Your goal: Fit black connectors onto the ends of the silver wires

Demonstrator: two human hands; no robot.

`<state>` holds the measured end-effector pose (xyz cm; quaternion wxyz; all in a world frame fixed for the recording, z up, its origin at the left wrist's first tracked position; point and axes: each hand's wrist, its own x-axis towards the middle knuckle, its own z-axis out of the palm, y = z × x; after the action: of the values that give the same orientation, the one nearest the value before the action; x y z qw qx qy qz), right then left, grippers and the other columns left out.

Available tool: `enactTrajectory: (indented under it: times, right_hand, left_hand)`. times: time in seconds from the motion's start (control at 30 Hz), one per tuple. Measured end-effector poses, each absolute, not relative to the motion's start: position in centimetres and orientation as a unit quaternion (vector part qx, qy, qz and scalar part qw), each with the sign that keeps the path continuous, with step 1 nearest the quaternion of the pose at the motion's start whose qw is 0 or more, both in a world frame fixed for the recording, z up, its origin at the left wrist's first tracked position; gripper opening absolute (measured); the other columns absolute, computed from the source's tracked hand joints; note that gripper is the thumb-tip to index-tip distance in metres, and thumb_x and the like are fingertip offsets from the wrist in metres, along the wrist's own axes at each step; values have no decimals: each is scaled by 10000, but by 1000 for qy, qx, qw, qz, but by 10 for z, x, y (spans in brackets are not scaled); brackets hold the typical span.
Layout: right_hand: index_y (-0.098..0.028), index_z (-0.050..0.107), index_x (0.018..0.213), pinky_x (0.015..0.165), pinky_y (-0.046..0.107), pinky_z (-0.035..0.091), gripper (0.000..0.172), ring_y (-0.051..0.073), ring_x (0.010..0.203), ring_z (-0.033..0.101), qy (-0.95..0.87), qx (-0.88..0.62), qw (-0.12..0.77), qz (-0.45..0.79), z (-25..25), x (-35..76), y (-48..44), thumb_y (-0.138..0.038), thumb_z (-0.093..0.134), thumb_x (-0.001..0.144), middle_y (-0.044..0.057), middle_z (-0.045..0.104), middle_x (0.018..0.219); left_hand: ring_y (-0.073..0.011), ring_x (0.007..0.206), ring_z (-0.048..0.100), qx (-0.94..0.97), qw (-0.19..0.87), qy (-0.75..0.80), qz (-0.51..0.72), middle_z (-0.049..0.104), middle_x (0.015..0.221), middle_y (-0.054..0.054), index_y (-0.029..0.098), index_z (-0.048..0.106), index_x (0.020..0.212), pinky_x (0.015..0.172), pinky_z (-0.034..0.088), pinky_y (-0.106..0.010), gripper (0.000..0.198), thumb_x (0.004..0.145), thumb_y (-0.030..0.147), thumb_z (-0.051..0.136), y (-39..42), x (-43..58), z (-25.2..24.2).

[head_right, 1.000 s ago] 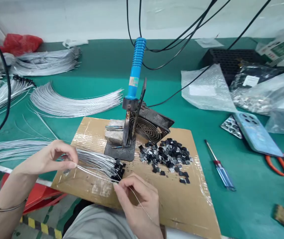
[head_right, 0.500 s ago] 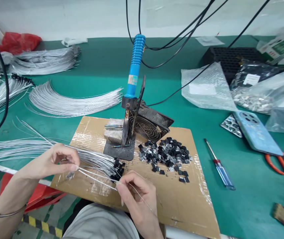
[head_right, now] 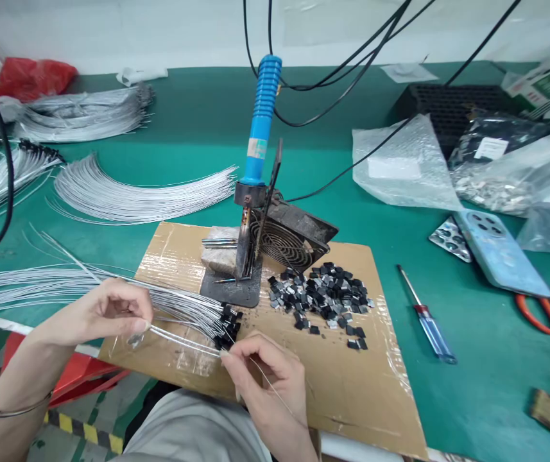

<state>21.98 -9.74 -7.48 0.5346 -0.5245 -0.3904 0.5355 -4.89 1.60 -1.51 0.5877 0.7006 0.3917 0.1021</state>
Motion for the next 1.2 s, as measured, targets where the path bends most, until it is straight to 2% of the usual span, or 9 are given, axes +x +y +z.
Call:
enactTrajectory:
  times: [0.13, 0.23, 0.3, 0.37, 0.4, 0.67, 1.0, 1.1, 1.2]
  right_hand:
    - [-213, 642, 731, 497, 215, 345, 195, 88, 544, 466, -516, -497, 522, 463, -76, 224, -96, -200, 648, 925, -42, 525, 637]
    - [-214, 626, 795, 538, 216, 381, 164, 98, 592, 508, -602, -473, 502, 403, -76, 224, -95, -111, 618, 922, -33, 556, 683]
    - [-212, 616, 828, 559, 221, 399, 161, 106, 615, 522, -624, -469, 496, 382, -77, 224, -94, -83, 602, 923, -28, 564, 700]
    - [-213, 616, 851, 570, 225, 413, 159, 112, 626, 527, -630, -469, 499, 366, -78, 223, -95, -73, 596, 923, -24, 573, 709]
    - [-214, 619, 857, 571, 225, 417, 157, 113, 625, 528, -629, -472, 503, 357, -78, 223, -95, -72, 597, 922, -24, 579, 709]
    - [-206, 654, 686, 466, 223, 354, 214, 97, 499, 474, -488, -559, 524, 418, -82, 215, -98, -220, 691, 897, -36, 541, 587]
    - [-186, 649, 603, 454, 213, 355, 319, 90, 463, 453, -347, -576, 512, 535, -77, 212, -92, -357, 749, 853, -38, 519, 517]
    - [-182, 717, 702, 474, 224, 422, 365, 105, 480, 514, -325, -557, 534, 547, -78, 214, -92, -460, 644, 927, -13, 564, 585]
    - [-178, 789, 883, 510, 256, 511, 543, 146, 564, 598, -292, -510, 579, 565, -84, 219, -94, -544, 411, 1018, 46, 643, 705]
  left_hand:
    - [-135, 632, 561, 724, 537, 429, 65, 675, 694, -21, 163, 693, 830, 590, 408, -229, 228, 954, 335, 610, 9, -37, -7]
    - [-138, 588, 528, 754, 474, 454, 36, 648, 693, 5, 201, 692, 1094, 541, 373, -243, 229, 956, 362, 605, -11, -14, -1]
    - [-149, 623, 547, 770, 454, 447, 29, 645, 728, 7, 236, 669, 1156, 565, 383, -255, 229, 985, 337, 554, -26, 6, -1]
    - [-185, 817, 596, 780, 444, 437, 54, 671, 847, -19, 236, 666, 1102, 736, 439, -294, 188, 1001, 280, 514, -40, 23, -6]
    - [-185, 827, 588, 772, 449, 446, 63, 665, 854, -22, 228, 664, 1042, 750, 438, -302, 181, 1011, 268, 490, -44, 30, -10]
    - [-125, 587, 470, 640, 578, 484, 150, 590, 673, 4, 177, 651, 841, 529, 338, -250, 267, 989, 372, 547, -44, 47, -31]
    - [-131, 607, 504, 596, 600, 497, 195, 608, 667, -8, 154, 662, 819, 555, 366, -245, 246, 961, 342, 588, -39, 55, -33]
    - [-136, 628, 521, 574, 608, 508, 210, 623, 681, -18, 151, 665, 807, 566, 385, -243, 233, 946, 326, 598, -39, 57, -31]
    - [-144, 636, 538, 565, 606, 514, 224, 642, 685, -29, 149, 678, 795, 572, 408, -247, 214, 925, 307, 615, -38, 58, -29]
